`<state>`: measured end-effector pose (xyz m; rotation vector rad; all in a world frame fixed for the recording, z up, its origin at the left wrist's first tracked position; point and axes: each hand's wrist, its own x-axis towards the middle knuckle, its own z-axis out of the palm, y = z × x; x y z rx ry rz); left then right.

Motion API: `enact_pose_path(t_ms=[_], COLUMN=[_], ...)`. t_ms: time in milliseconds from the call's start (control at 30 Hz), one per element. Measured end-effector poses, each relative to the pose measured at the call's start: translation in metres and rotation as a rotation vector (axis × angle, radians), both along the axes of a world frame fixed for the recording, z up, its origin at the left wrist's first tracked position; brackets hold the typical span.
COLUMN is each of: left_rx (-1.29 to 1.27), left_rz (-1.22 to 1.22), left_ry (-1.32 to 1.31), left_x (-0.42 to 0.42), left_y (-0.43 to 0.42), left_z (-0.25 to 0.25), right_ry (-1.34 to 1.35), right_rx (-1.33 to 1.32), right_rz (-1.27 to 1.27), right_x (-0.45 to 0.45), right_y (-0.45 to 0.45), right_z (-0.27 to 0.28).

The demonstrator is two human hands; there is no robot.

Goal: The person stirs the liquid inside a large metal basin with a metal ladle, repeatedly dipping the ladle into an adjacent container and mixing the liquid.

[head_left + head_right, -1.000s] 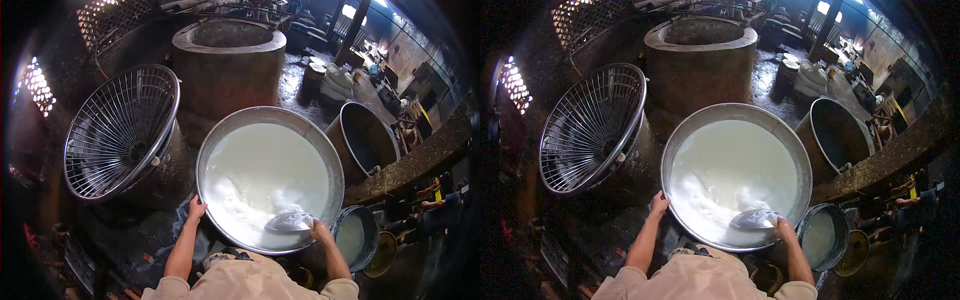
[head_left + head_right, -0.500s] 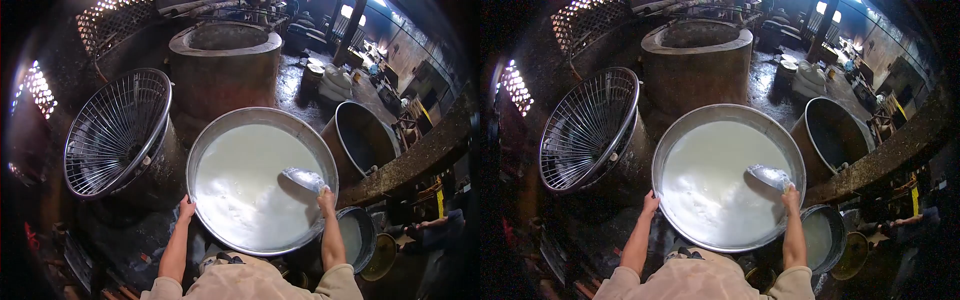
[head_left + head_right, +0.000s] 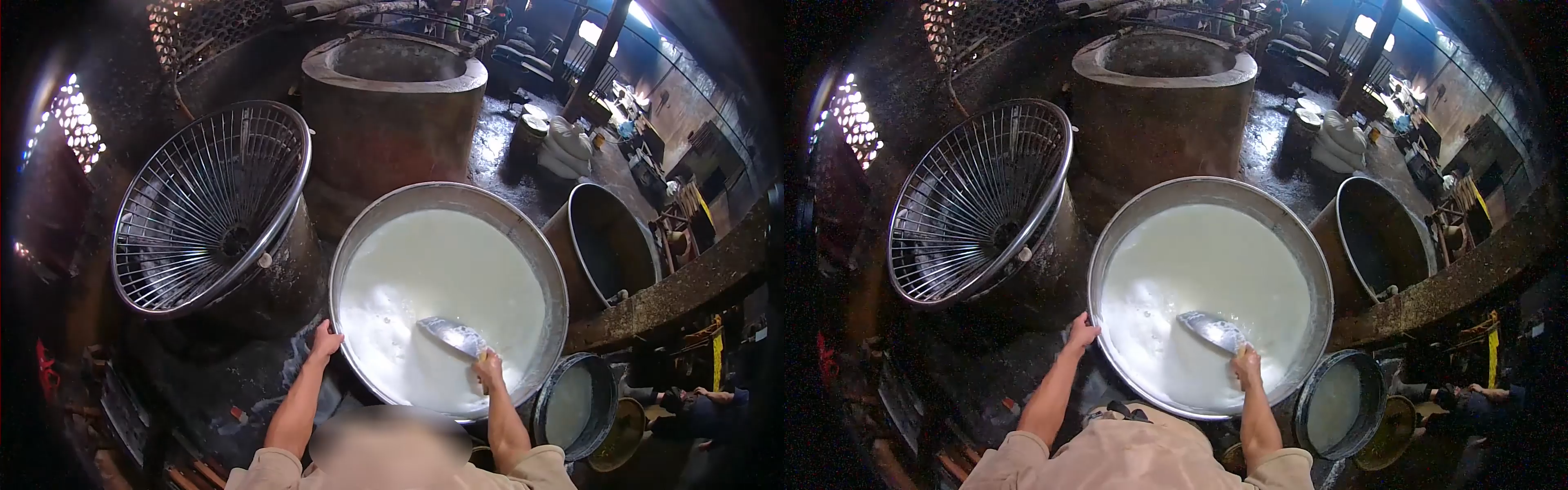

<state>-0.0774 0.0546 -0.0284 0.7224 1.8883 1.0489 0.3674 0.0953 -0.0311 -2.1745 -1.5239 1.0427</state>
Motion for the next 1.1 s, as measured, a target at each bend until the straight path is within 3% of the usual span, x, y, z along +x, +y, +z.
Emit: enact_pose_path(t_ms=[100,267,400,600,667,733,800,867,933,967,1033,1100], left_rx=[0.014,0.044,0.051,-0.07,-0.076,0.171,0.073,0.071,0.006,-0.036,-0.073,-0.02], left_rz=[0.01,-0.063,-0.074,-0.152,-0.168,-0.163,-0.145,-0.075,-0.173,-0.195,-0.218,-0.185], left_ry=[0.033,-0.044,-0.036,0.081,0.047,-0.063,-0.056,0.095,-0.014,0.005,0.027,0.007], left_x=[0.006,-0.004,0.0,-0.002,-0.005,-0.005,-0.003,0.0,-0.006,-0.007,-0.009,-0.007], left_y=[-0.002,-0.004,-0.005,-0.003,-0.004,-0.004,-0.005,-0.006,-0.005,-0.004,-0.002,-0.002], left_z=[0.01,-0.029,-0.007,0.011,0.0,-0.04,-0.037,-0.034,0.001,0.004,-0.003,-0.012], right_ry=[0.125,0.146,0.216,0.405,0.252,0.157,0.047,-0.12,-0.351,-0.35,-0.293,-0.291], right_rx=[-0.039,-0.123,-0.137,-0.164,-0.183,-0.104,-0.01,0.311,0.573,0.576,0.288,0.166], right_rz=[-0.019,-0.026,0.009,0.028,0.168,0.26,0.318,0.382,0.483,0.48,0.437,0.411], right_x=[-0.033,-0.092,-0.121,-0.137,-0.14,-0.155,-0.179,-0.193,-0.196,-0.199,-0.205,-0.198], right_y=[-0.019,-0.049,-0.063,-0.046,-0.017,0.016,0.052,0.091,0.133,0.138,0.144,0.134], right_z=[-0.003,0.022,0.042,0.116,0.161,0.201,0.213,0.162,0.09,0.08,0.07,0.062])
